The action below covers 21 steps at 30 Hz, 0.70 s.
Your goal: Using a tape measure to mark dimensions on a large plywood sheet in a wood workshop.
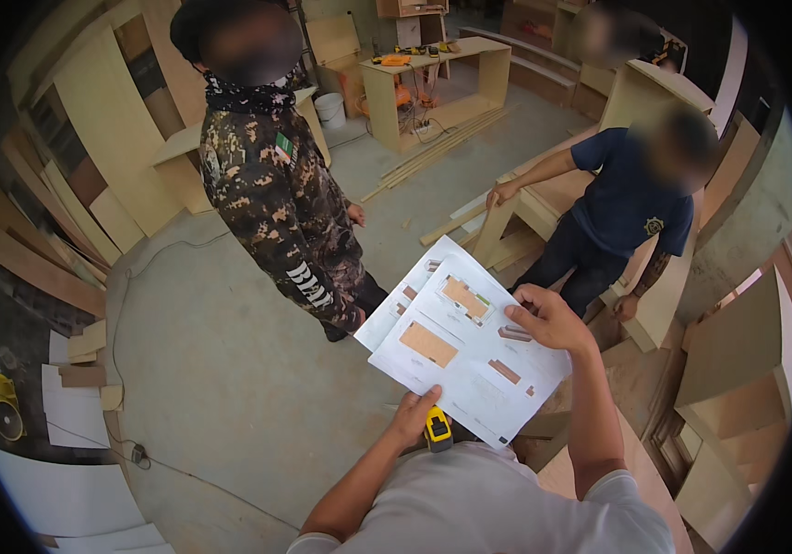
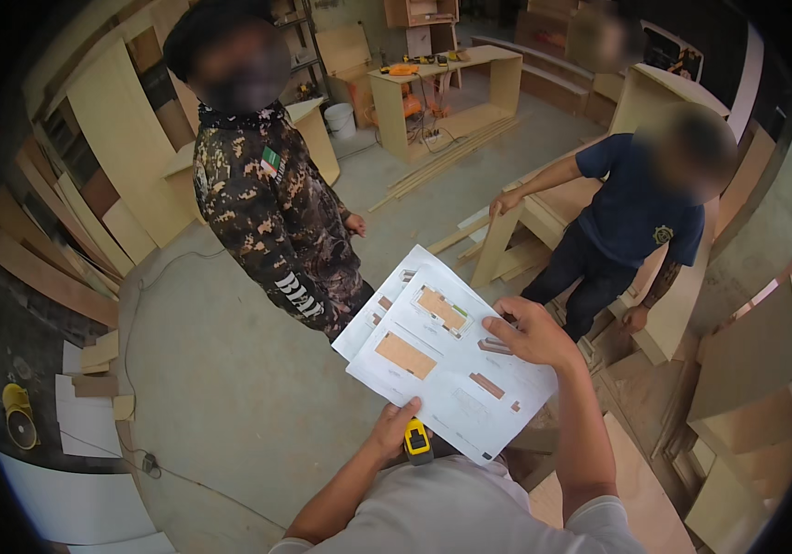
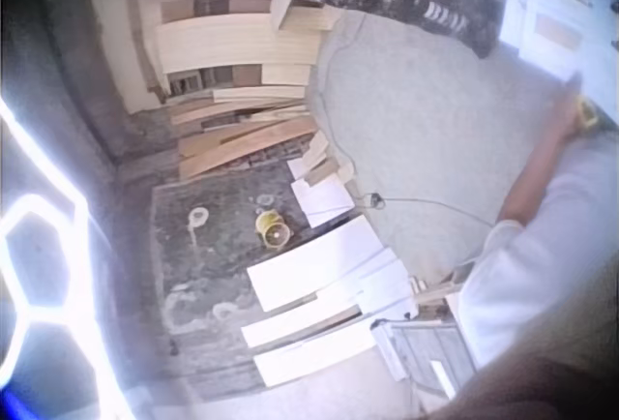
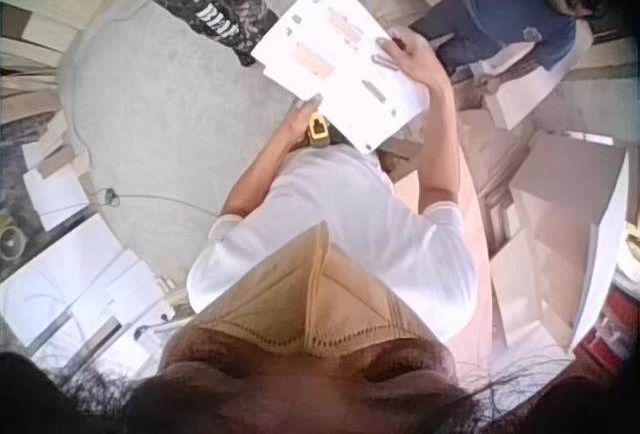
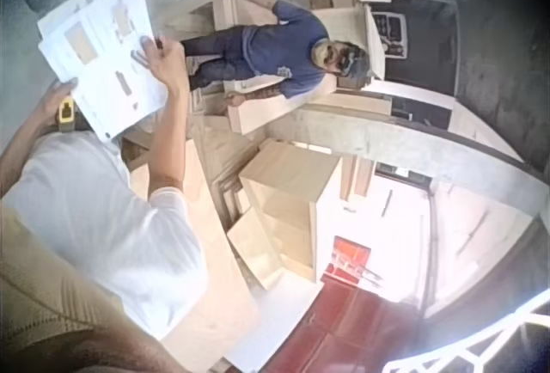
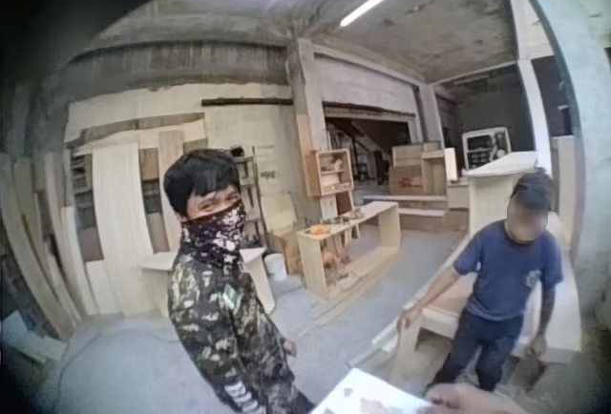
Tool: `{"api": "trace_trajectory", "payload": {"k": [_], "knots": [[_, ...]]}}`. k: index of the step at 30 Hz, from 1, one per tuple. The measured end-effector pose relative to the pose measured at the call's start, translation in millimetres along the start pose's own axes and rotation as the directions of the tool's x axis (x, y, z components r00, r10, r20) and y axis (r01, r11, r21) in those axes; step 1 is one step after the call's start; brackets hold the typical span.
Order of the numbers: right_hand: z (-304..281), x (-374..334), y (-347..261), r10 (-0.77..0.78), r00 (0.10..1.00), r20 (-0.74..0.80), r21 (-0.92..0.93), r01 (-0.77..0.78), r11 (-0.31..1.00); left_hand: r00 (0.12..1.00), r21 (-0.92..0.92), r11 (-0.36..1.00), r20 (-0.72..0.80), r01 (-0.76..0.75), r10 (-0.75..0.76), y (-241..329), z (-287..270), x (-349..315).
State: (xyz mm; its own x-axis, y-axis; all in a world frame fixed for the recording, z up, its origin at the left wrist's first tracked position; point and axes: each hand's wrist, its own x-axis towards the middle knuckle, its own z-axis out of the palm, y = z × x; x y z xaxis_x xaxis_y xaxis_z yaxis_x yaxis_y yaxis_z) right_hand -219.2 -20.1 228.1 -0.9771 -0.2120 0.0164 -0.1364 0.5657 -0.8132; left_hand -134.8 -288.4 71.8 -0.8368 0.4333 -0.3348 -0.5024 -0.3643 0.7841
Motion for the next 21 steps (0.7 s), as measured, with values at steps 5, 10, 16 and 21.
{"api": "trace_trajectory", "payload": {"k": [5, 10, 16, 21], "knots": [[11, 17, -2, -0.196, 0.980, 0.029, -0.109, 0.198, 0.974, 1.000, -0.012, 1.000, 0.000, -0.018, 0.018, -12, -1, 10], [13, 28, 18, -0.180, 0.980, 0.082, -0.124, 0.189, 0.974, 0.998, -0.033, 0.999, -0.056, 0.007, -0.009, -24, 1, 21], [9, 37, 26, -0.184, 0.979, 0.089, -0.104, 0.193, 0.976, 0.996, -0.065, 0.998, -0.084, 0.000, -0.006, -30, 9, 26], [10, 46, 42, -0.281, 0.959, -0.012, -0.269, 0.268, 0.925, 0.996, -0.088, 0.996, -0.087, -0.031, 0.024, -31, 11, 36]]}}
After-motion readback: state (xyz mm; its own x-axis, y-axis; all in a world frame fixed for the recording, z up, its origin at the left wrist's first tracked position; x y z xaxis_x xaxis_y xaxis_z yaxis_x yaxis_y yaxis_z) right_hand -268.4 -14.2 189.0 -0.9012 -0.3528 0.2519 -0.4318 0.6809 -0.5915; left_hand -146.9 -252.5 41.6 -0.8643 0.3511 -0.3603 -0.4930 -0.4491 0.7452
